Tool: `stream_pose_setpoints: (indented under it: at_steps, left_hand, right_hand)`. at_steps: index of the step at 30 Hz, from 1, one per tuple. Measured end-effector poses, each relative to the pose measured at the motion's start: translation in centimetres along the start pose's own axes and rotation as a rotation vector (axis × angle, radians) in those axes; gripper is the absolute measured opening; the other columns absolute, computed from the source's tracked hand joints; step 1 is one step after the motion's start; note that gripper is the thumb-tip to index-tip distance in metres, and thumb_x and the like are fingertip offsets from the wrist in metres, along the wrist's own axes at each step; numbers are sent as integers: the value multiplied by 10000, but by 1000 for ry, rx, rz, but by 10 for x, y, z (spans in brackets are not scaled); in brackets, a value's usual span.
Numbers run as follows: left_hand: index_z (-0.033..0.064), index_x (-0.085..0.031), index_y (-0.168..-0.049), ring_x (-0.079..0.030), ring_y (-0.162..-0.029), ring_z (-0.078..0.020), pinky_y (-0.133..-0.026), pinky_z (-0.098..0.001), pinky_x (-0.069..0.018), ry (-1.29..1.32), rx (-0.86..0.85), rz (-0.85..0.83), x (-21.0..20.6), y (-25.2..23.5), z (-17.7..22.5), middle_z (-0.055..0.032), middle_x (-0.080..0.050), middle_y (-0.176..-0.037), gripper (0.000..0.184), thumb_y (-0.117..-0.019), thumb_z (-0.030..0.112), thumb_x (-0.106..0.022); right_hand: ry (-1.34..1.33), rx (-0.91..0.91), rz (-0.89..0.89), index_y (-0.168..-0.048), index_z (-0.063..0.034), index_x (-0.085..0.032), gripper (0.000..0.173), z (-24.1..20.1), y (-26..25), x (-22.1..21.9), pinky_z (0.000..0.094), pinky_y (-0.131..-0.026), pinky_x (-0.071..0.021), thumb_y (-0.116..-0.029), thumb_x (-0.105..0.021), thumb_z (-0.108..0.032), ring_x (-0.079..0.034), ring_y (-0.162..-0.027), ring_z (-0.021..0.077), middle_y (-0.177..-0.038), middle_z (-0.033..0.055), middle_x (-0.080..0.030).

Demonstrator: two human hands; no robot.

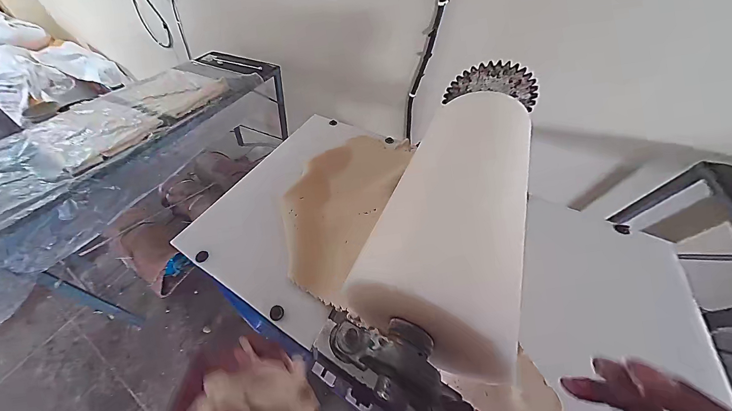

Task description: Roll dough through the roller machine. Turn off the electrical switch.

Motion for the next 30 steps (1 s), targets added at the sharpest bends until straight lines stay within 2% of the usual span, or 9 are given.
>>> stream_pose_setpoints:
  at_steps: [4,8,11,13,15,17,24,26,30]
  left_hand:
    - [200,-654,-1146,-666,-833,-12,-744,-233,-591,-371,-30,205,71,-129,-44,119,-692,-956,243,-1000,383,-588]
    - [115,-675,-1081,-631,-714,-66,-667,-293,-563,-503,228,-101,46,-251,-150,8,-663,-852,408,-1068,449,-441]
    - [27,-652,-1268,-631,-1134,-320,-970,-563,-496,-793,409,-447,5,-296,-253,-206,-653,-1236,589,-1095,492,-334]
    - [156,-388,-1578,-324,-1475,-456,-1106,-768,-253,-1152,462,-600,-7,-287,-329,-232,-361,-1600,676,-1055,585,-373]
    - [247,-321,-1614,-121,-1522,-534,-1072,-872,-75,-1377,383,-625,-12,-284,-372,-219,-219,-1670,742,-1009,675,-358]
    - [249,-358,-1599,-185,-1505,-540,-1070,-880,-27,-1512,318,-659,-10,-293,-390,-231,-290,-1641,800,-982,749,-264]
    - [96,43,-1644,-63,-1561,-447,-1176,-761,4,-1290,398,-543,-6,-299,-335,-261,-66,-1687,952,-1001,732,-255]
    - [23,-115,-1629,-246,-1540,-338,-1252,-552,-210,-1045,225,-510,-4,-283,-274,-241,-215,-1662,792,-1069,524,-367]
    - [-19,-503,-1323,-655,-1085,-137,-949,-387,-567,-760,68,-304,46,-181,-148,-50,-632,-1231,398,-1085,296,-452]
  right_hand:
    - [282,-235,215,-1469,-246,-532,433,65,46,32,291,-986,-574,-1042,-593,-279,-579,-1305,75,-1480,-102,-555]
    - [530,-506,280,-1446,192,-363,586,93,120,49,267,-959,-553,-995,-606,-94,-586,-1276,165,-1454,343,-455]
    - [660,-702,330,-1455,184,-362,595,90,162,53,291,-923,-570,-975,-612,-63,-623,-1230,234,-1456,395,-426]
    - [698,-774,374,-1454,174,-379,590,82,183,52,287,-918,-572,-964,-615,-56,-635,-1215,239,-1456,393,-433]
    - [710,-812,400,-1450,174,-386,585,76,195,50,289,-913,-571,-962,-601,-64,-634,-1212,236,-1449,392,-442]
    - [720,-799,412,-1429,180,-407,554,70,199,48,296,-906,-579,-974,-576,-87,-634,-1207,217,-1426,372,-474]
    - [343,-596,415,-1342,93,-552,417,83,162,15,358,-906,-623,-1007,-587,-152,-692,-1139,199,-1290,148,-675]
    - [168,-632,330,-1281,57,-626,343,101,156,5,370,-948,-607,-1033,-564,-173,-694,-1134,195,-1253,114,-705]
    - [-46,-737,43,-1173,7,-722,283,149,150,-23,238,-995,-544,-1046,-553,-182,-674,-1091,24,-1172,43,-739]
Point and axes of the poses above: each hand's wrist, its own y-axis away from the middle knuckle, its own x-axis out of the back of the hand, z = x × y, the point moved 8 cm from there along -y, towards the middle knuckle
